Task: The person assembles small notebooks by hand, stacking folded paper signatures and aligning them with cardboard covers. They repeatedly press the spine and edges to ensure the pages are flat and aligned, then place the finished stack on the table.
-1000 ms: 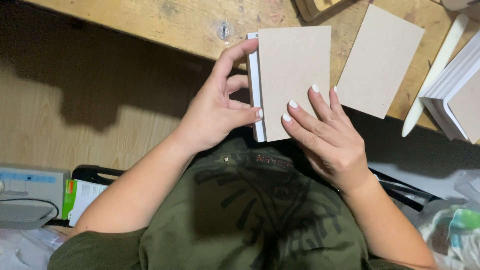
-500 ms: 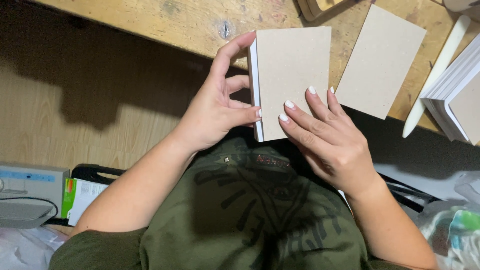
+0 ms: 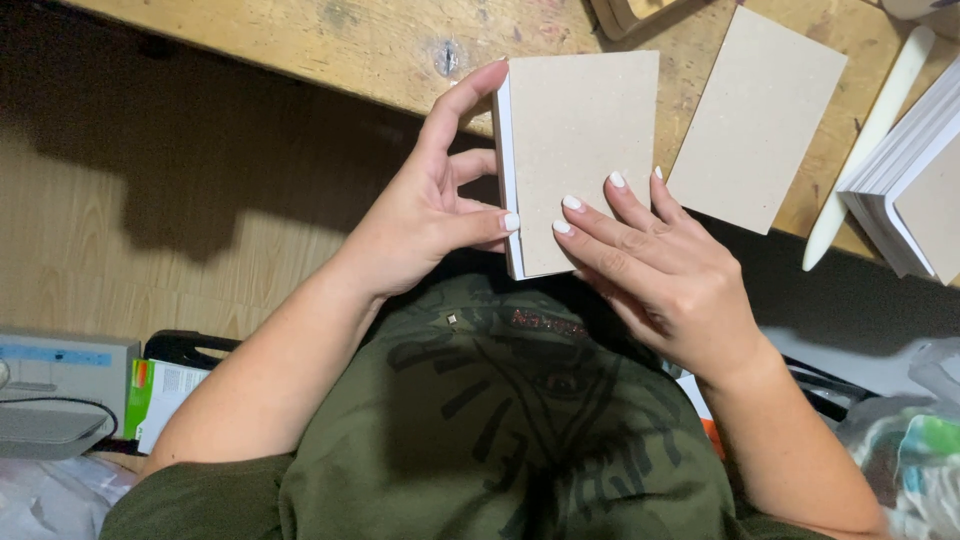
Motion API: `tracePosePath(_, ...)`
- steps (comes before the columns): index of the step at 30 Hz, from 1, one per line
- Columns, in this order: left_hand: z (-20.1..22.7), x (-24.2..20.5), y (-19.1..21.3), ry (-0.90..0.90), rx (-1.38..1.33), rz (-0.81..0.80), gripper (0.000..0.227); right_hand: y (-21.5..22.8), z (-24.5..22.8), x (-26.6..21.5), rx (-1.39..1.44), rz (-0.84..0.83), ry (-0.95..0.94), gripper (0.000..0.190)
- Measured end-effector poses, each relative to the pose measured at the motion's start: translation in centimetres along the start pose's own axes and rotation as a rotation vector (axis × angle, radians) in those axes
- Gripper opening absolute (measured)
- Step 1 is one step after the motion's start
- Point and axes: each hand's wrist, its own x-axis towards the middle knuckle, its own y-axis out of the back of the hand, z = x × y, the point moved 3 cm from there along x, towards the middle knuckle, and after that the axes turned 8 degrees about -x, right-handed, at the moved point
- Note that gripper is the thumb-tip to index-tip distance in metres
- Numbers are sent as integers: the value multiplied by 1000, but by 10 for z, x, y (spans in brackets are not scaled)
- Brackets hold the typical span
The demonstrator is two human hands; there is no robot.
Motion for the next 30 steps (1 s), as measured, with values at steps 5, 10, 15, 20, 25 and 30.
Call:
tracePosePath(5,2,2,-9,13,70,113,90,0,0,0,-4,-12,-8,33)
tracePosePath(10,-7,5,-9,-62,170,198,84,1,0,1,-21,-11,-9,32)
tracePosePath(15,-8,4,-8,-131,172,182,82,17,4,4,227,-25,-118,36)
tracePosePath(20,-3,1,-4,-168,166,165,81,17,47,-30,38,-1,-394,62)
tracePosePath(25,12,-3,-10,-196,184,110,82,4,65,-63,-219,-9,-429,87)
tracePosePath(30,34,-2,-30,-482,655,-244,67,74,75,-92,-269,318,-440,41)
